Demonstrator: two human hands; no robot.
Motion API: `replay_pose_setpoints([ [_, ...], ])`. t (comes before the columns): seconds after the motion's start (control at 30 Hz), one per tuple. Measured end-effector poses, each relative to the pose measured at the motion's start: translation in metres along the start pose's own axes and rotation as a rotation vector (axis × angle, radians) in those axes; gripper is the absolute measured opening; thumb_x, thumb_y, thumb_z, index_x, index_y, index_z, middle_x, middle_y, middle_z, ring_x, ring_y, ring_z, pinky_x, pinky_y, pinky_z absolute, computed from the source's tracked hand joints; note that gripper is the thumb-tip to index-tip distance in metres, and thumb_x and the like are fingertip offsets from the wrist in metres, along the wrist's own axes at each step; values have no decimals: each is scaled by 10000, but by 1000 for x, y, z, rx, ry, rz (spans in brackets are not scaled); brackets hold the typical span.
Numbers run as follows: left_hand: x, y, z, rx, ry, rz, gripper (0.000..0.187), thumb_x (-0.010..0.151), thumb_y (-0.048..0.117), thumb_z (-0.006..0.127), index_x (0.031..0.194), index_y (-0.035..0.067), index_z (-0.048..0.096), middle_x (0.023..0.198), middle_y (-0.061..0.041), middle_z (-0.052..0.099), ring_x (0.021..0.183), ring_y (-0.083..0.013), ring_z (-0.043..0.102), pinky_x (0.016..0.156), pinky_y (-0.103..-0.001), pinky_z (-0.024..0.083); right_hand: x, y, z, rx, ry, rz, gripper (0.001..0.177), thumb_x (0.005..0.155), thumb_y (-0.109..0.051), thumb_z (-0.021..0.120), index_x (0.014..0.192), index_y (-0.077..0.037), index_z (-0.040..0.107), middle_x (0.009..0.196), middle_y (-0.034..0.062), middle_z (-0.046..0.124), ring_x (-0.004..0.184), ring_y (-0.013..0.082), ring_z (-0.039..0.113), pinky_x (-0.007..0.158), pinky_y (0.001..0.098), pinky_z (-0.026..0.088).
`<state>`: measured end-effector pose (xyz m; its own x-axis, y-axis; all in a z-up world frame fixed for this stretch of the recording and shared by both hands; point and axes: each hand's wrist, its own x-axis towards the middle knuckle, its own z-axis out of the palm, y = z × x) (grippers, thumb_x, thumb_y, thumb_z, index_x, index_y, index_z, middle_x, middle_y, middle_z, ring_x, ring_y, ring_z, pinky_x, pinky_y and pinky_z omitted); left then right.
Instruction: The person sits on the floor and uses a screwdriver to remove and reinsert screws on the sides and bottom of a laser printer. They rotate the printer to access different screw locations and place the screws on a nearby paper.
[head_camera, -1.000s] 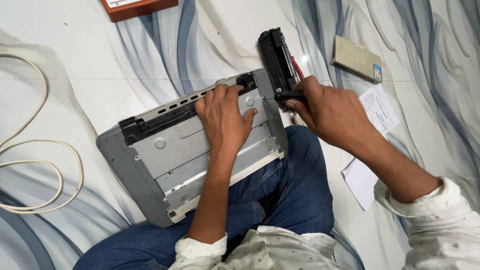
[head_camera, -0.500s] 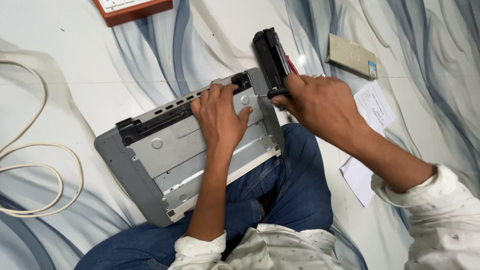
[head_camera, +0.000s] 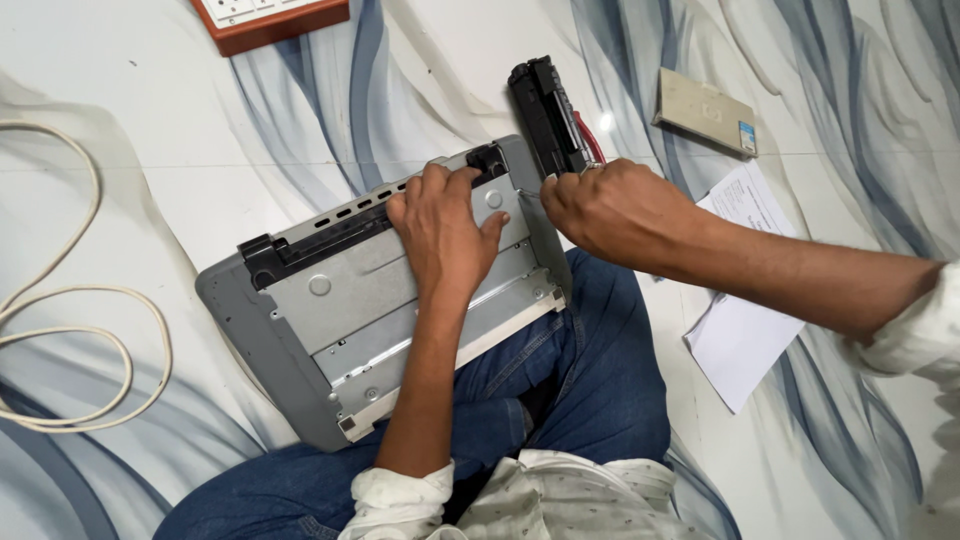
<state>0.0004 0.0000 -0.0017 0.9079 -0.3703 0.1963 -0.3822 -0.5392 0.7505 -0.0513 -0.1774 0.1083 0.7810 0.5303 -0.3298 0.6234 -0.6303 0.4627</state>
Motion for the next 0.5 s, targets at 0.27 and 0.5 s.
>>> replay_pose_setpoints([
  [0.27,2,2,-2,-8,-54,-42,569,660,260,932,1156,71,726,1011,-80,609,1005,-263,555,915,-425,335,8,-7,-6,238,-43,183,82,857,-85,625,875,-15,664,688,99,656,561,227,690,476,345,561],
  [0.5,-1,-2,7,35,-3,6,596,632,299,946,1138,70,730,1057,-90,616,1035,-273,554,916,-430,334,14,-8,-3,488,-123,432,249,930,-283,684,843,-50,700,725,126,701,591,296,699,491,433,558],
])
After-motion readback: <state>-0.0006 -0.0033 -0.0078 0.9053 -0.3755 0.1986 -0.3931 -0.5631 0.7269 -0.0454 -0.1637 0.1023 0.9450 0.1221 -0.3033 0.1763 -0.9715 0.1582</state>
